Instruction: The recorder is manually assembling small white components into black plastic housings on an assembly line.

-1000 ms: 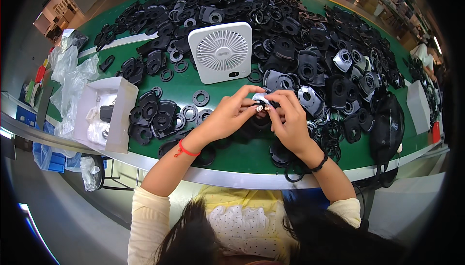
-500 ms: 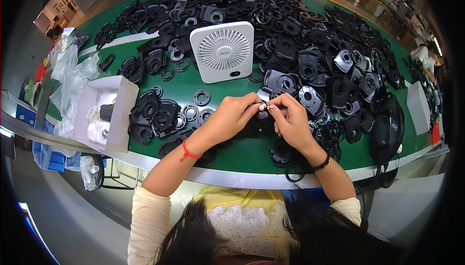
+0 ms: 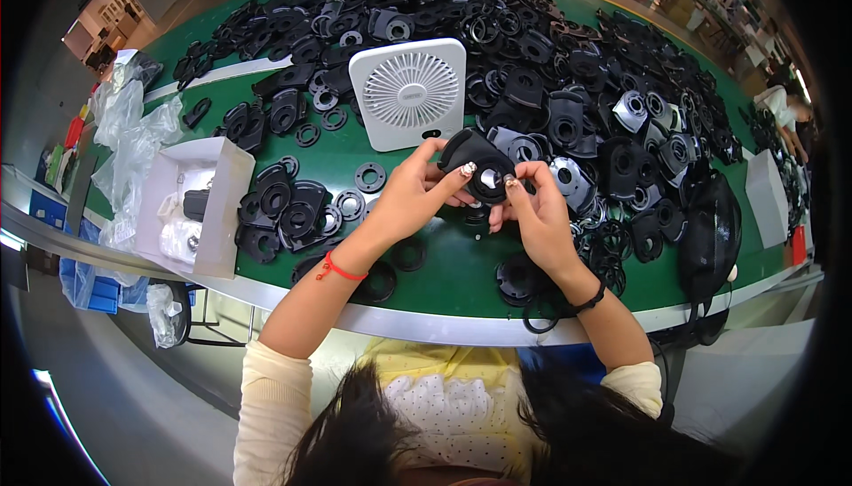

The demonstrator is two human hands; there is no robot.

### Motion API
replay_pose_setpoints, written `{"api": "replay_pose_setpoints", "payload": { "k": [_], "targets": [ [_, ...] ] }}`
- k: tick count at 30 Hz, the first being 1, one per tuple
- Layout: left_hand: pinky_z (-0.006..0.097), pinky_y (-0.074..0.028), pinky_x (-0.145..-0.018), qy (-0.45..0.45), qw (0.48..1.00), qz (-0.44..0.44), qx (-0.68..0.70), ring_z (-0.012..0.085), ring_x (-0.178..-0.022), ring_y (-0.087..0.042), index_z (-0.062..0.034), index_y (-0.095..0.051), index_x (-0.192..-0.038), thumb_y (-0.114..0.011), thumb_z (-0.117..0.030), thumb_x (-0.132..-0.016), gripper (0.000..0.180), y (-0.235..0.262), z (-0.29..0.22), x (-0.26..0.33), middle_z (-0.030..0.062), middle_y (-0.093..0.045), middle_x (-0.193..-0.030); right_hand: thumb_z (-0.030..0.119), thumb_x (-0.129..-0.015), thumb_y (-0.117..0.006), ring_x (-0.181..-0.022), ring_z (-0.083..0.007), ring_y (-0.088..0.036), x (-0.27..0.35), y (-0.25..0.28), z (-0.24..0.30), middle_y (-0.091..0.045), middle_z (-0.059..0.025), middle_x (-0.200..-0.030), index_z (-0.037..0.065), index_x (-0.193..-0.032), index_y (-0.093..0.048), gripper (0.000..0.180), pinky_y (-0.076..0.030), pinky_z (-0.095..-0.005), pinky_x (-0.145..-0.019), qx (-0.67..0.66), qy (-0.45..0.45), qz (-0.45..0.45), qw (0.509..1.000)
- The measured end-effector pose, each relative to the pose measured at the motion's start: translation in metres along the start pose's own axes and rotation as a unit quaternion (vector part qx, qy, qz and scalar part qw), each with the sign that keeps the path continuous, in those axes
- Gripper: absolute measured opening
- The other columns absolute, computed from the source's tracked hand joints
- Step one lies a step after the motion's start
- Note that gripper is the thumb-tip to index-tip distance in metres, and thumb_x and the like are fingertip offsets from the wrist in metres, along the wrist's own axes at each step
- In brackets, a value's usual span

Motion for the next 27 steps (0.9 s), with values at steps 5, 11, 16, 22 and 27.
{"api": "replay_pose_setpoints", "payload": {
  "k": [5,11,16,22,27],
  "targets": [
    [0.025,-0.051,-0.068,-0.029,0.997,0.004,-0.076,0.0116,-0.08,-0.063,-0.0014,-0.046,-0.119,-0.06,-0.012,-0.092,0.032,0.007,0.001,0.0,0.0076,-0.063,-0.092,0.004,-0.094,-0.052,-0.073,-0.0149,-0.065,0.001,-0.002,-0.004,-0.062,-0.0124,-0.088,0.0,-0.103,-0.038,0.016,-0.053,-0.026,-0.062,0.042,-0.04,0.054,0.997],
    [0.028,-0.048,-0.088,-0.067,0.986,0.099,-0.114,0.012,-0.101,-0.057,-0.002,-0.045,-0.13,-0.056,-0.007,-0.093,0.039,0.001,-0.001,0.003,0.0062,-0.057,-0.116,0.011,-0.091,-0.061,-0.071,-0.0069,-0.06,-0.002,0.001,-0.004,-0.06,-0.003,-0.082,0.0,-0.1,-0.048,0.019,-0.048,-0.0211,-0.06,0.161,0.005,0.038,0.986],
    [0.03,-0.05,-0.077,-0.112,0.968,0.084,-0.208,0.019,-0.087,-0.063,-0.0019,-0.045,-0.127,-0.055,-0.008,-0.093,0.036,-0.01,-0.006,0.009,0.013,-0.063,-0.104,0.015,-0.092,-0.06,-0.06,-0.0023,-0.049,-0.001,0.007,-0.004,-0.057,0.0019,-0.07,0.001,-0.086,-0.055,0.017,-0.04,-0.0197,-0.052,0.195,-0.032,0.012,0.98],
    [0.03,-0.049,-0.069,-0.157,0.946,0.059,-0.279,0.0215,-0.077,-0.063,-0.0016,-0.045,-0.124,-0.056,-0.009,-0.092,0.034,-0.012,-0.008,0.01,0.015,-0.065,-0.092,0.012,-0.092,-0.06,-0.055,-0.0029,-0.045,0.002,0.002,-0.001,-0.055,0.001,-0.065,0.0,-0.081,-0.053,0.018,-0.037,-0.0205,-0.049,0.292,0.022,-0.002,0.956],
    [0.026,-0.048,-0.067,-0.074,0.955,0.053,-0.282,0.0116,-0.073,-0.059,-0.002,-0.046,-0.125,-0.057,-0.011,-0.093,0.035,-0.008,-0.007,0.009,0.0093,-0.063,-0.086,0.012,-0.094,-0.058,-0.054,-0.0049,-0.051,0.001,0.004,-0.004,-0.057,-0.001,-0.068,0.001,-0.088,-0.052,0.014,-0.038,-0.0191,-0.047,0.188,-0.042,-0.013,0.981]
  ]
}}
Point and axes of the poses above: each hand's wrist, its own x-axis away from the middle knuckle, its own y-axis out of the back of the hand, z = x × y, the point moved 3 cm from there along -x, towards the middle knuckle
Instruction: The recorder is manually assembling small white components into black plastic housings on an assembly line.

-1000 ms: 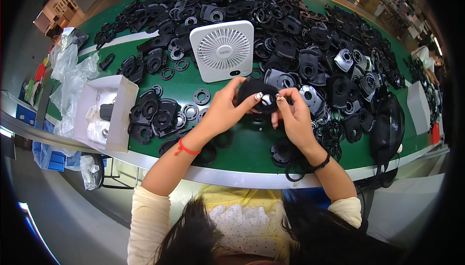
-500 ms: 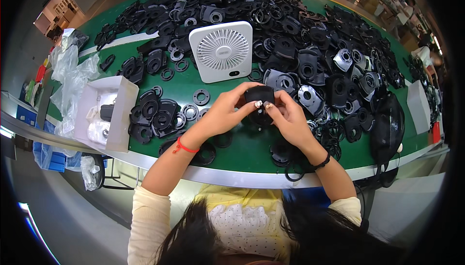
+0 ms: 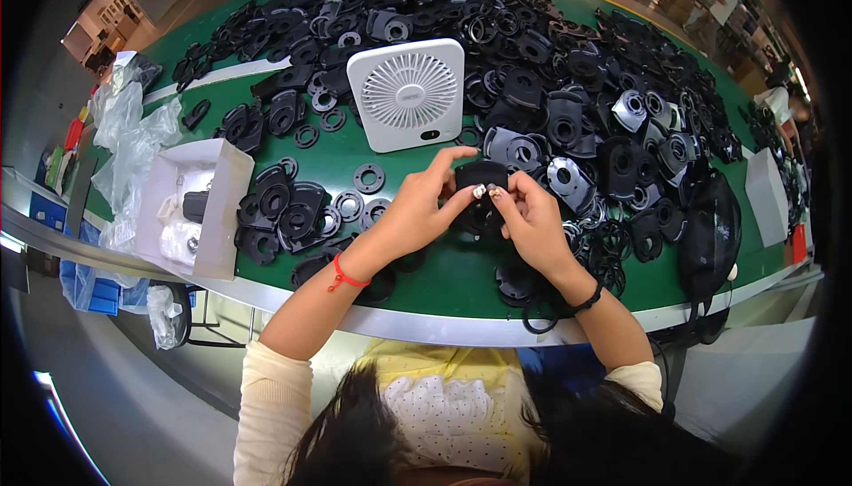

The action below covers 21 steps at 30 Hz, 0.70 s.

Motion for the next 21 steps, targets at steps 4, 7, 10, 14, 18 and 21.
{"api": "replay_pose_setpoints", "payload": {
  "k": [4,7,10,14,18,21],
  "targets": [
    [0.024,-0.047,-0.069,0.017,0.993,-0.023,0.117,0.0076,-0.075,-0.056,-0.0001,-0.049,-0.119,-0.054,-0.013,-0.096,0.027,0.001,0.011,-0.004,0.004,-0.061,-0.083,0.009,-0.094,-0.056,-0.059,-0.0099,-0.06,-0.001,-0.001,0.002,-0.06,-0.0069,-0.083,-0.001,-0.098,-0.048,0.013,-0.047,-0.0212,-0.049,-0.136,0.009,-0.009,0.991],
    [0.023,-0.047,-0.069,0.012,0.99,-0.014,0.142,0.0074,-0.075,-0.056,0.0018,-0.053,-0.112,-0.051,-0.012,-0.097,0.021,0.001,0.015,-0.005,0.0032,-0.061,-0.083,0.009,-0.094,-0.056,-0.064,-0.0125,-0.063,-0.001,-0.004,0.005,-0.06,-0.0098,-0.091,-0.002,-0.099,-0.047,0.015,-0.05,-0.0223,-0.053,-0.168,0.015,0.031,0.985],
    [0.024,-0.046,-0.067,0.007,0.992,-0.027,0.125,0.0059,-0.074,-0.055,0.0013,-0.057,-0.105,-0.05,-0.012,-0.097,0.017,0.004,0.008,-0.005,0.0023,-0.06,-0.081,0.007,-0.091,-0.061,-0.071,-0.014,-0.065,-0.003,-0.001,0.0,-0.06,-0.0113,-0.096,-0.002,-0.109,-0.043,0.027,-0.052,-0.0226,-0.056,-0.117,0.0,0.047,0.992],
    [0.028,-0.047,-0.065,-0.027,0.999,-0.039,-0.017,0.0159,-0.07,-0.059,0.0019,-0.061,-0.099,-0.053,-0.012,-0.094,0.017,0.012,0.005,-0.001,0.0086,-0.062,-0.079,0.004,-0.087,-0.065,-0.083,-0.0109,-0.062,-0.003,-0.005,0.007,-0.055,-0.0107,-0.106,0.002,-0.127,-0.036,0.05,-0.053,-0.022,-0.065,-0.092,0.057,0.033,0.994],
    [0.032,-0.047,-0.065,-0.105,0.992,-0.021,-0.073,0.029,-0.071,-0.061,0.0035,-0.063,-0.096,-0.054,-0.011,-0.092,0.017,0.003,-0.005,-0.002,0.0155,-0.063,-0.082,0.008,-0.088,-0.064,-0.079,-0.0065,-0.057,-0.005,0.004,0.005,-0.06,-0.0039,-0.093,0.003,-0.114,-0.058,0.027,-0.046,-0.0198,-0.065,0.034,0.139,0.023,0.989],
    [0.031,-0.047,-0.063,-0.113,0.989,-0.038,-0.09,0.0256,-0.069,-0.062,0.0036,-0.063,-0.096,-0.055,-0.01,-0.092,0.016,0.006,-0.003,-0.001,0.0142,-0.064,-0.079,0.015,-0.092,-0.059,-0.068,-0.0058,-0.052,-0.004,0.009,0.019,-0.058,0.0016,-0.079,0.002,-0.102,-0.063,0.017,-0.042,-0.0201,-0.059,0.15,0.092,0.052,0.983]
  ]
}}
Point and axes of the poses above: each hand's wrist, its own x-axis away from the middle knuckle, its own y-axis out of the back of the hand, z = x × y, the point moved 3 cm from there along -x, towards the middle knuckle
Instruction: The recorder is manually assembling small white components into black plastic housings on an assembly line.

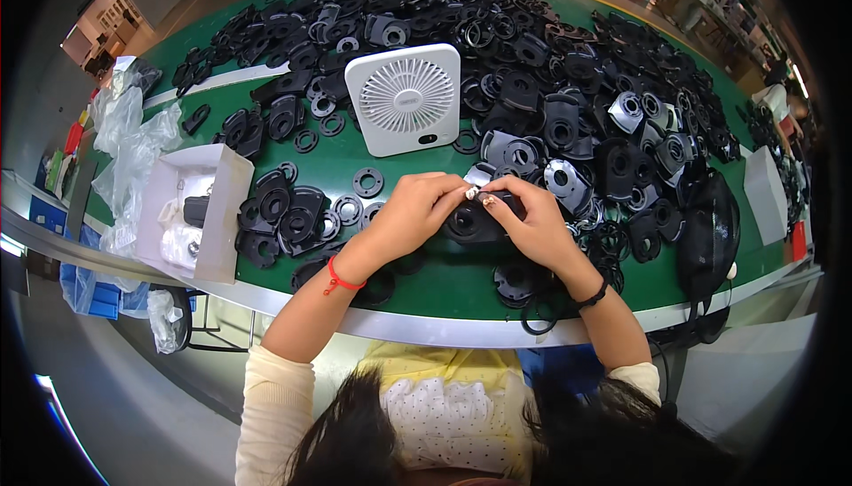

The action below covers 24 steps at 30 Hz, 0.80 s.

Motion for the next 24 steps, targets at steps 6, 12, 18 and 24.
{"api": "replay_pose_setpoints", "payload": {
  "k": [6,12,18,24],
  "targets": [
    [0.026,-0.045,-0.058,0.094,0.994,0.008,0.058,0.011,-0.062,-0.059,0.0019,-0.062,-0.096,-0.057,-0.01,-0.092,0.014,0.004,0.001,0.0,0.0075,-0.062,-0.069,0.018,-0.095,-0.056,-0.058,-0.0018,-0.042,-0.002,0.012,-0.009,-0.05,0.0056,-0.07,0.002,-0.099,-0.06,0.017,-0.035,-0.0175,-0.052,-0.209,-0.161,0.177,0.948],
    [0.024,-0.045,-0.058,0.124,0.989,0.056,0.063,0.008,-0.061,-0.058,-0.0001,-0.058,-0.101,-0.057,-0.011,-0.093,0.014,0.003,-0.006,-0.002,0.0062,-0.06,-0.067,0.02,-0.093,-0.059,-0.058,-0.0027,-0.045,-0.003,0.019,-0.016,-0.052,0.0053,-0.07,0.003,-0.094,-0.063,0.017,-0.035,-0.0184,-0.05,-0.238,-0.191,0.235,0.923],
    [0.026,-0.05,-0.068,0.154,0.974,0.014,0.167,0.0115,-0.068,-0.061,-0.0007,-0.054,-0.113,-0.057,-0.011,-0.092,0.023,-0.002,0.013,0.001,0.0058,-0.064,-0.072,0.021,-0.092,-0.06,-0.058,-0.0067,-0.054,-0.015,0.059,-0.038,-0.06,0.0005,-0.078,0.005,-0.099,-0.063,0.017,-0.041,-0.0201,-0.049,-0.341,-0.153,-0.038,0.927],
    [0.04,-0.042,-0.095,-0.028,0.995,0.027,-0.094,0.0328,-0.113,-0.049,-0.0065,-0.051,-0.126,-0.071,-0.016,-0.08,0.051,-0.006,0.006,0.003,0.0156,-0.049,-0.122,0.013,-0.095,-0.054,-0.089,-0.0167,-0.062,-0.019,0.07,-0.049,-0.06,-0.0156,-0.108,-0.008,-0.139,-0.025,0.057,-0.05,-0.0249,-0.074,-0.303,-0.019,-0.313,0.9]
  ]
}}
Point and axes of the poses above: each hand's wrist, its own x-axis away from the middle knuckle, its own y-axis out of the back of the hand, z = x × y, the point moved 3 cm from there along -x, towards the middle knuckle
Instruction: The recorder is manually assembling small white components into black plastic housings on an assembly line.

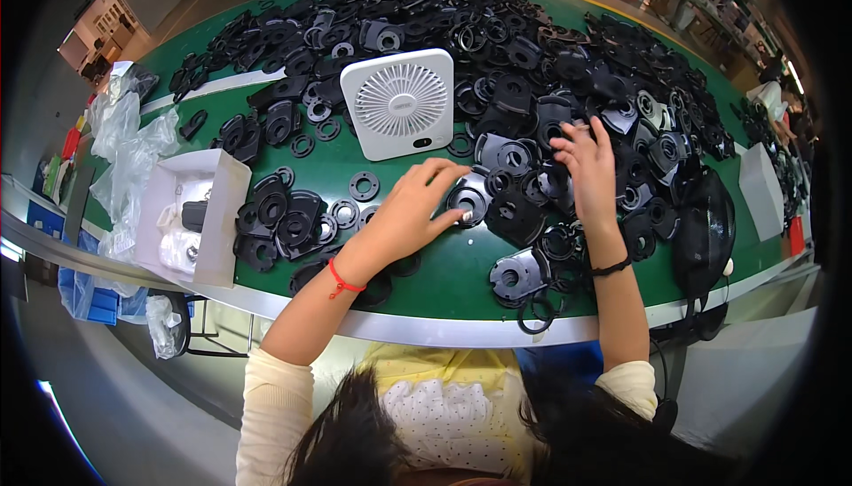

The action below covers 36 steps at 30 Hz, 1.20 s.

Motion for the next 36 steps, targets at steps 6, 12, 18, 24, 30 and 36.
{"api": "replay_pose_setpoints", "payload": {
  "k": [6,12,18,24,30,36],
  "targets": [
    [0.041,-0.043,-0.094,-0.005,0.997,0.043,-0.06,0.0332,-0.112,-0.047,-0.013,-0.052,-0.127,-0.074,-0.016,-0.076,0.055,-0.01,0.001,0.007,0.0127,-0.05,-0.117,0.015,-0.079,-0.069,-0.106,-0.0307,-0.049,0.032,-0.033,0.002,-0.056,-0.0117,-0.11,0.007,-0.109,-0.063,0.031,-0.04,-0.0378,-0.09,0.467,0.251,0.239,0.813],
    [0.036,-0.048,-0.087,0.047,0.993,0.046,0.093,0.0257,-0.1,-0.056,-0.008,-0.054,-0.119,-0.073,-0.005,-0.075,0.048,-0.005,0.001,0.0,0.0108,-0.054,-0.107,0.016,-0.078,-0.07,-0.105,-0.0282,-0.049,0.04,-0.039,-0.003,-0.056,-0.0092,-0.107,0.006,-0.101,-0.061,0.027,-0.039,-0.0395,-0.089,0.516,0.22,0.282,0.778],
    [0.03,-0.05,-0.092,0.125,0.938,0.029,0.322,0.0179,-0.111,-0.057,-0.0039,-0.046,-0.124,-0.062,0.004,-0.084,0.044,-0.003,0.004,-0.002,0.0079,-0.054,-0.119,0.01,-0.075,-0.073,-0.104,-0.0264,-0.051,0.043,-0.046,0.006,-0.058,-0.0071,-0.107,0.006,-0.087,-0.06,0.018,-0.042,-0.0373,-0.084,0.37,0.219,0.316,0.846],
    [0.032,-0.049,-0.094,0.129,0.888,0.043,0.438,0.0208,-0.114,-0.055,-0.0026,-0.038,-0.131,-0.059,0.004,-0.088,0.048,-0.001,0.0,-0.003,0.0131,-0.051,-0.127,0.013,-0.071,-0.077,-0.099,-0.0236,-0.054,0.051,-0.051,0.007,-0.061,-0.0044,-0.103,0.011,-0.09,-0.06,0.025,-0.031,-0.0386,-0.092,0.426,0.312,0.342,0.777],
    [0.034,-0.045,-0.099,0.066,0.879,0.005,0.473,0.0216,-0.12,-0.052,-0.0041,-0.038,-0.13,-0.065,0.001,-0.083,0.055,0.002,0.003,-0.004,0.0147,-0.051,-0.129,0.01,-0.072,-0.078,-0.078,-0.0172,-0.055,0.06,-0.051,0.016,-0.06,-0.005,-0.086,0.006,-0.09,-0.058,0.027,-0.042,-0.0296,-0.075,0.361,0.243,0.247,0.866],
    [0.029,-0.051,-0.087,0.074,0.922,0.054,0.377,0.0144,-0.096,-0.063,0.0003,-0.055,-0.115,-0.065,-0.005,-0.086,0.031,-0.01,-0.001,0.0,0.0076,-0.065,-0.101,0.01,-0.08,-0.071,-0.068,-0.0122,-0.057,0.058,-0.046,-0.005,-0.059,-0.0055,-0.08,0.001,-0.09,-0.056,0.02,-0.046,-0.024,-0.066,0.266,0.118,0.261,0.921]
  ]
}}
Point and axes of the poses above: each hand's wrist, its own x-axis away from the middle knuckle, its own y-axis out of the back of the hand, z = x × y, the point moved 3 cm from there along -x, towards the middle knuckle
